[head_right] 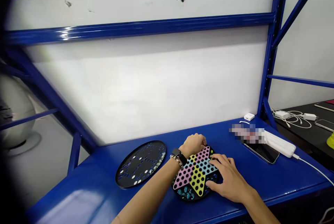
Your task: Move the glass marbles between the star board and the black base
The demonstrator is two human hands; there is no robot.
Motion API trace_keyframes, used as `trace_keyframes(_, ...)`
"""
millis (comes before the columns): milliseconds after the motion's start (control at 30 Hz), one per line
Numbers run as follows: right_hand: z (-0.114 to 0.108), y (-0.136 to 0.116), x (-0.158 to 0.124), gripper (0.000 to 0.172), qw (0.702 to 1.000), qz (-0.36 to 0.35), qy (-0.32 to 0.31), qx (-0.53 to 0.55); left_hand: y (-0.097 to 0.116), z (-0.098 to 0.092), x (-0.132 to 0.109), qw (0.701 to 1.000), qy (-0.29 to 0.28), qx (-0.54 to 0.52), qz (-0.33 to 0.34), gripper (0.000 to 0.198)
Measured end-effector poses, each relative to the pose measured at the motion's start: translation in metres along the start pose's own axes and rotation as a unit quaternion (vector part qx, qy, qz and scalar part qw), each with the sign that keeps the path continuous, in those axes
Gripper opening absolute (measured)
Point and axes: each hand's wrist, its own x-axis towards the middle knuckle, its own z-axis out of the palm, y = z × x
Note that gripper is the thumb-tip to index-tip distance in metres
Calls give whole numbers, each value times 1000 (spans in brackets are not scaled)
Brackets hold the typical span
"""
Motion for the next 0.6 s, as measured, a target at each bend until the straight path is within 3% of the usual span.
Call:
trace_keyframes(267, 0, 0, 0, 59, 1000, 6, -6, -10, -18, 0, 4, 998, -35, -60, 12, 19)
trace_keyframes(600, -1, -1, 1, 57, 1000, -7, -1, -9, 12, 6, 9, 997, -7, 59, -54, 20)
